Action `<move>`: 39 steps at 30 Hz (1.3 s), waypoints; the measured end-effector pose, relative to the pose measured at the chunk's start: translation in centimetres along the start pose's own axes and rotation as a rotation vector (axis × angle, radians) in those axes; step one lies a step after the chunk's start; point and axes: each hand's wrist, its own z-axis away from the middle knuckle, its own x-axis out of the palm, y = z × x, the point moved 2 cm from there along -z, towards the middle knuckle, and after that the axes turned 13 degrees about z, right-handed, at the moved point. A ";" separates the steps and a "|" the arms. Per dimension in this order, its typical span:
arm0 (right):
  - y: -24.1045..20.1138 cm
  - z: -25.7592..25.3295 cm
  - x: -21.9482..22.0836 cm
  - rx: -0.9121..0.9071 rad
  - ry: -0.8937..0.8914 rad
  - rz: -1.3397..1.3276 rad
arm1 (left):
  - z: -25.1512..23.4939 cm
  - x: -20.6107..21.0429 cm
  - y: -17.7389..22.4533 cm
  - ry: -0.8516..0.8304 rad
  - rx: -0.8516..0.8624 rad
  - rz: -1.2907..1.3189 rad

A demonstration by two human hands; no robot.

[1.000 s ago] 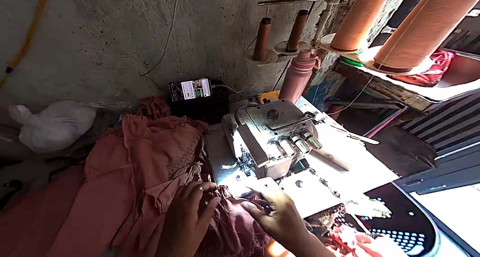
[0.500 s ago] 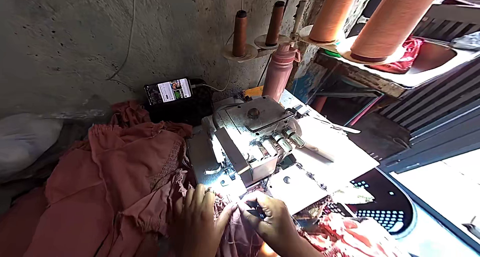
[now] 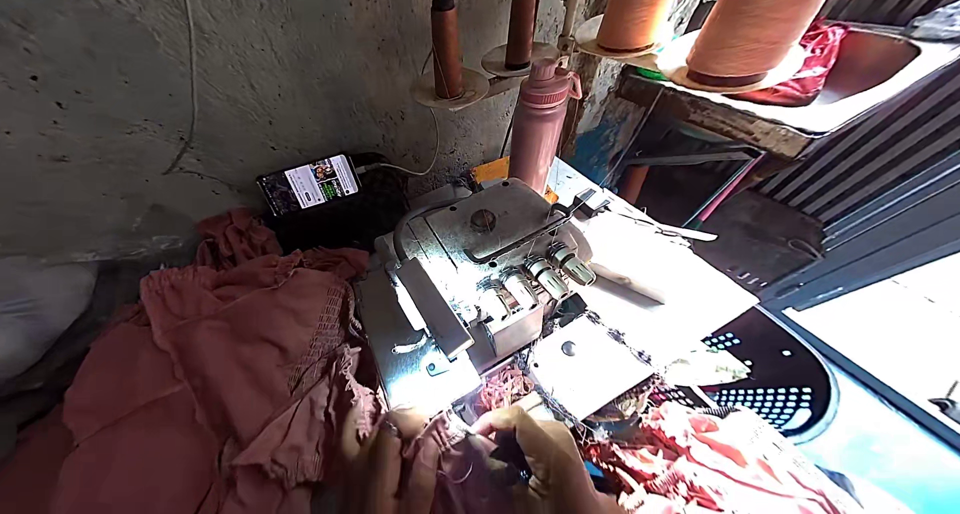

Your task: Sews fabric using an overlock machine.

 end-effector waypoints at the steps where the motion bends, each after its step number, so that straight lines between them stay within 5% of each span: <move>1: -0.2 0.4 0.2 0.042 -0.014 -0.061 | -0.7 -0.3 0.0 -0.011 0.048 -0.059; 5: 2.4 2.6 2.4 0.220 0.025 -0.111 | -2.8 1.4 -2.6 -0.014 0.279 -0.385; 14: 3.7 -2.2 0.3 0.236 -0.237 -0.091 | -3.2 2.0 -3.3 -0.092 0.251 -0.218; 20: 3.5 -2.7 1.1 0.182 -0.109 0.042 | -3.6 2.7 -3.5 0.031 0.306 -0.351; 28: 5.6 -3.4 -1.2 0.353 -0.022 -0.110 | -4.2 1.3 -5.1 0.102 0.118 -0.171; 36: 3.0 -3.6 0.7 0.181 -0.156 -0.034 | -4.4 1.9 -3.4 0.036 0.000 0.028; 39: 3.3 -3.7 1.0 0.280 -0.150 -0.131 | -4.8 2.0 -3.1 0.059 0.046 -0.082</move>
